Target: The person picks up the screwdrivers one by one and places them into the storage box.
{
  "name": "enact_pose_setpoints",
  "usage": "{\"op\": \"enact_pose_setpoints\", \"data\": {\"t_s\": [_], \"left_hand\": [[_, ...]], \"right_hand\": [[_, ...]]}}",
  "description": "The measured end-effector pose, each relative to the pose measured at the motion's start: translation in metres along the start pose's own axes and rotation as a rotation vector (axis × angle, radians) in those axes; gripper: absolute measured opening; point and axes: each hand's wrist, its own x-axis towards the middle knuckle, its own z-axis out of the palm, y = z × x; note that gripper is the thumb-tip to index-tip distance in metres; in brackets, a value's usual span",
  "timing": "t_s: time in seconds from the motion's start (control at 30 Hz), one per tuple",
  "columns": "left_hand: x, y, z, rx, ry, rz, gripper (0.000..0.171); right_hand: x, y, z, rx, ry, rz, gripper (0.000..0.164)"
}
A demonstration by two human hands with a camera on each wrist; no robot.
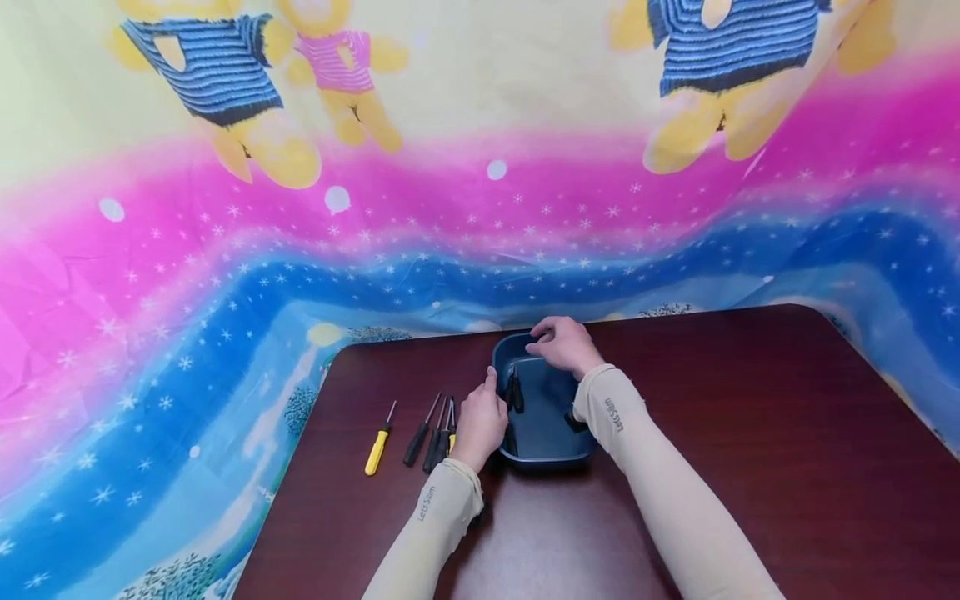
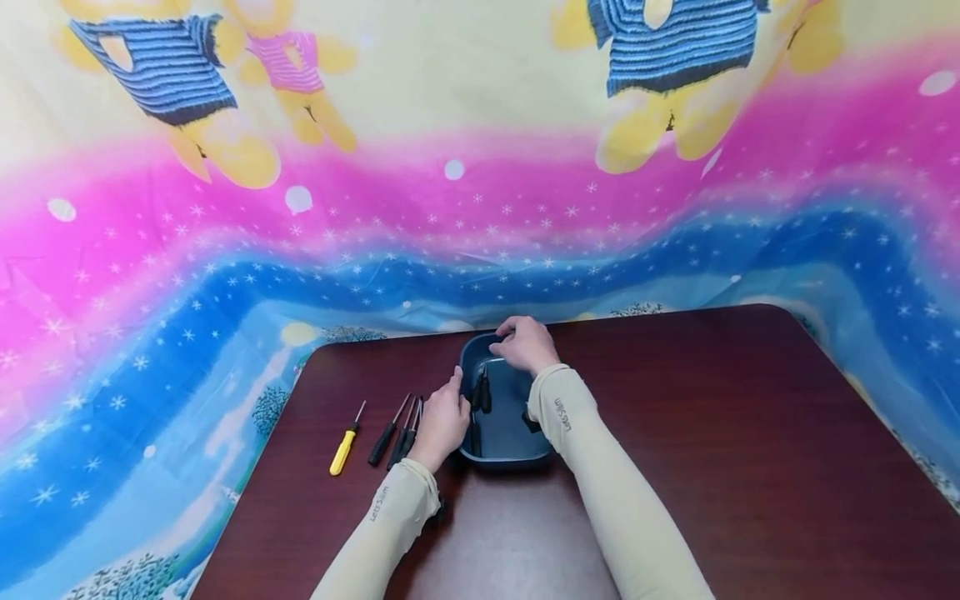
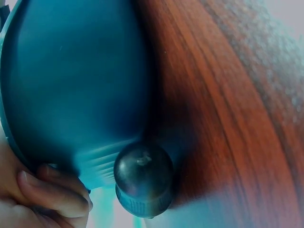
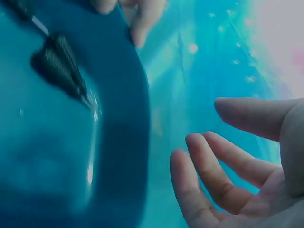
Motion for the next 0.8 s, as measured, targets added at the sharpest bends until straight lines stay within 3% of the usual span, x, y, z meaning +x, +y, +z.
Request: {"op": "enact_pose_setpoints", "data": {"t_s": [0.17,0.3,0.47,0.67,0.8], "left_hand": [[0.001,0.001,0.0,-0.002,-0.003,0.005,0.06],[0.0,-0.001,0.0,-0.005,0.002,0.011,0.06],[0.001,-0.004,0.001,-0.004,0.011,0.007,0.059],[0.002,-0.002,0.002,-0.005,0.003,0.014,0.059],[0.002,-0.001,0.001,-0.012,0.005,0.012,0.059]], "right_hand": [[-0.006,0.012,-0.023,-0.104,0.032,-0.039,0.038],[-0.012,0.028,-0.032,-0.111,0.053,-0.046,0.037],[-0.017,0.042,-0.034,-0.082,0.082,-0.052,0.036],[-0.024,0.066,-0.03,-0.203,0.154,-0.095,0.044],[-0.028,0.084,-0.024,-0.287,0.133,-0.119,0.062]]}}
